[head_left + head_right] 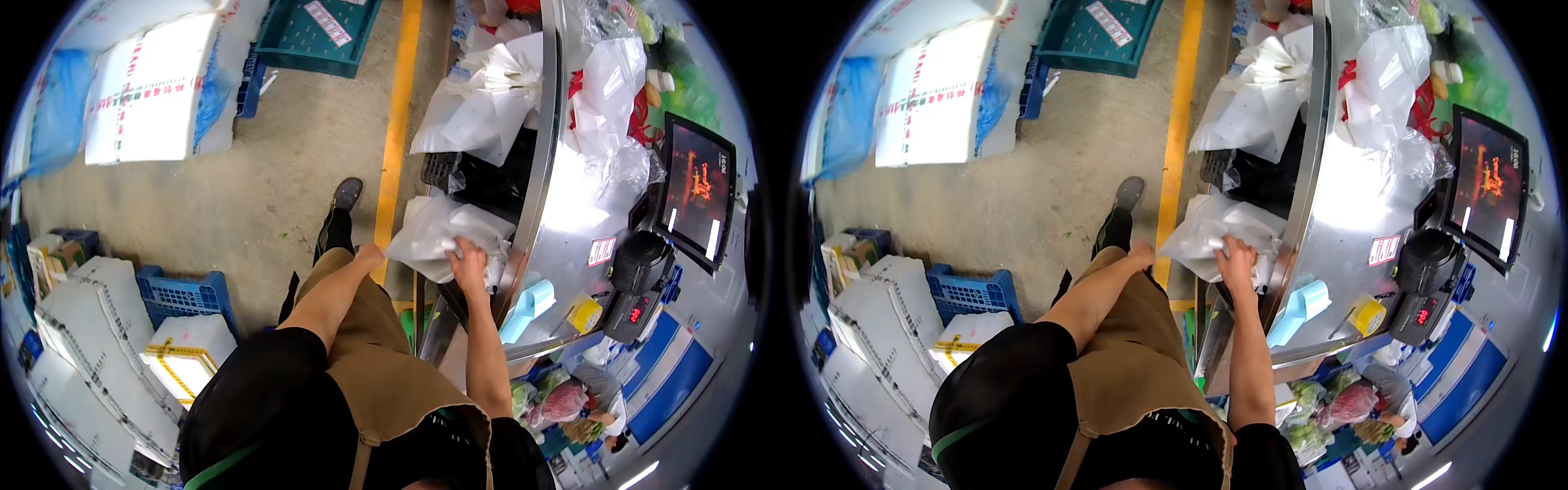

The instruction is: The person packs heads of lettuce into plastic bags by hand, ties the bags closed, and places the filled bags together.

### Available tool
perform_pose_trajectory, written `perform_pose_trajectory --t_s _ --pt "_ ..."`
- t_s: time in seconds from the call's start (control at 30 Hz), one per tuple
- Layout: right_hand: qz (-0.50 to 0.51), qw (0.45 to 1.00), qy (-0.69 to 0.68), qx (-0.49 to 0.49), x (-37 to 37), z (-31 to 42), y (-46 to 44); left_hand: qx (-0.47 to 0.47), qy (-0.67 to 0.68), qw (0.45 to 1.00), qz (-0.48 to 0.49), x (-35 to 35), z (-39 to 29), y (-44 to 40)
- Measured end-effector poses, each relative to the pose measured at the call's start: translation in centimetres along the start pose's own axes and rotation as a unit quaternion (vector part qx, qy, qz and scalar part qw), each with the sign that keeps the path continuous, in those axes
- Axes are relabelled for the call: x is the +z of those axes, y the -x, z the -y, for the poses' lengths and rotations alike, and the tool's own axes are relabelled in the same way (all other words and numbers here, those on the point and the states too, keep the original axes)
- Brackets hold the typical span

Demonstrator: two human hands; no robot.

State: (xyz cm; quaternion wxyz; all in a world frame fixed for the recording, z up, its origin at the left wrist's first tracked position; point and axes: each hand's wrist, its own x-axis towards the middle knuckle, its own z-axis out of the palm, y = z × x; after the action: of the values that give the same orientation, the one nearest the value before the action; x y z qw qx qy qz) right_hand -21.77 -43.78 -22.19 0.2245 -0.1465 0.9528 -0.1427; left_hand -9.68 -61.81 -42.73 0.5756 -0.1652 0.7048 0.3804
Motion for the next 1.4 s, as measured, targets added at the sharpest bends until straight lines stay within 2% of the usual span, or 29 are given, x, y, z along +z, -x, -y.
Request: perform_pose_trajectory --t_s 0.07,0.13,0.2,0.23,0.33,0.37,0.4,0.47,0.53,0.63,0.73,0.83,0.87,0.97,1.07,1.17,1.27,1.3,1.37,1.4 --pt "-0.030 0.995 -0.010 0.093 -0.1 1.2 -2.9 0.070 -0.044 0.996 0.044 2.8 1.0 -1.1" --pt "-0.074 0.985 -0.034 0.151 -0.6 1.8 -5.5 0.139 0.026 0.990 -0.022 3.9 0.1 -0.1" --pt "-0.133 0.973 -0.072 0.174 -1.1 1.8 -6.6 0.010 0.020 0.990 -0.137 2.8 -3.8 2.5" --pt "-0.157 0.974 -0.062 0.155 -1.3 2.2 -6.3 -0.051 0.016 0.979 -0.197 2.0 -5.6 3.6" --pt "-0.217 0.972 -0.003 0.086 -2.2 4.2 -4.0 0.038 -0.017 0.913 -0.405 1.2 -7.4 0.4" --pt "-0.225 0.972 0.029 0.061 -2.2 5.4 -2.4 0.093 -0.062 0.930 -0.350 0.0 -7.4 -0.1" --pt "-0.224 0.971 -0.035 0.076 -1.4 6.1 -0.7 0.153 -0.108 0.936 -0.297 -2.0 -7.6 -0.9" --pt "-0.248 0.968 -0.021 0.041 -0.1 7.8 2.9 0.100 -0.073 0.952 -0.278 -4.5 -9.5 -0.7" --pt "-0.237 0.965 -0.097 0.060 1.4 9.9 6.8 0.236 -0.123 0.914 -0.306 -5.4 -8.2 -2.9" --pt "-0.176 0.956 -0.215 0.091 6.0 11.6 12.3 0.385 -0.073 0.887 -0.244 -5.5 -7.7 -3.3" --pt "-0.137 0.959 -0.229 0.092 8.6 13.0 16.9 0.490 -0.104 0.787 -0.360 -3.5 -8.2 -4.7" --pt "-0.127 0.950 -0.256 0.126 9.5 14.4 20.6 0.491 -0.140 0.812 -0.283 -3.8 -9.0 -5.4" --pt "-0.123 0.945 -0.268 0.143 9.8 14.9 21.9 0.484 -0.117 0.814 -0.298 -2.9 -8.8 -5.4" --pt "-0.130 0.932 -0.274 0.199 10.9 16.4 25.0 0.400 -0.124 0.878 -0.231 -2.3 -8.0 -1.6" --pt "-0.145 0.924 -0.265 0.233 11.6 17.6 26.7 0.430 -0.086 0.867 -0.237 -3.1 -4.3 -0.4" --pt "-0.208 0.910 -0.255 0.251 12.6 18.5 26.9 0.445 -0.033 0.857 -0.257 -5.7 -3.9 5.0" --pt "-0.261 0.826 -0.359 0.348 11.4 19.9 23.8 0.506 -0.012 0.830 -0.236 -8.9 -5.4 10.7" --pt "-0.275 0.795 -0.386 0.379 11.2 20.1 22.3 0.519 -0.051 0.826 -0.213 -10.2 -5.9 12.8" --pt "-0.396 0.711 -0.461 0.354 13.0 19.5 17.1 0.540 -0.122 0.815 -0.174 -12.5 -7.7 17.0" --pt "-0.395 0.672 -0.513 0.360 11.5 19.6 14.3 0.564 -0.143 0.797 -0.161 -13.2 -8.1 18.6"
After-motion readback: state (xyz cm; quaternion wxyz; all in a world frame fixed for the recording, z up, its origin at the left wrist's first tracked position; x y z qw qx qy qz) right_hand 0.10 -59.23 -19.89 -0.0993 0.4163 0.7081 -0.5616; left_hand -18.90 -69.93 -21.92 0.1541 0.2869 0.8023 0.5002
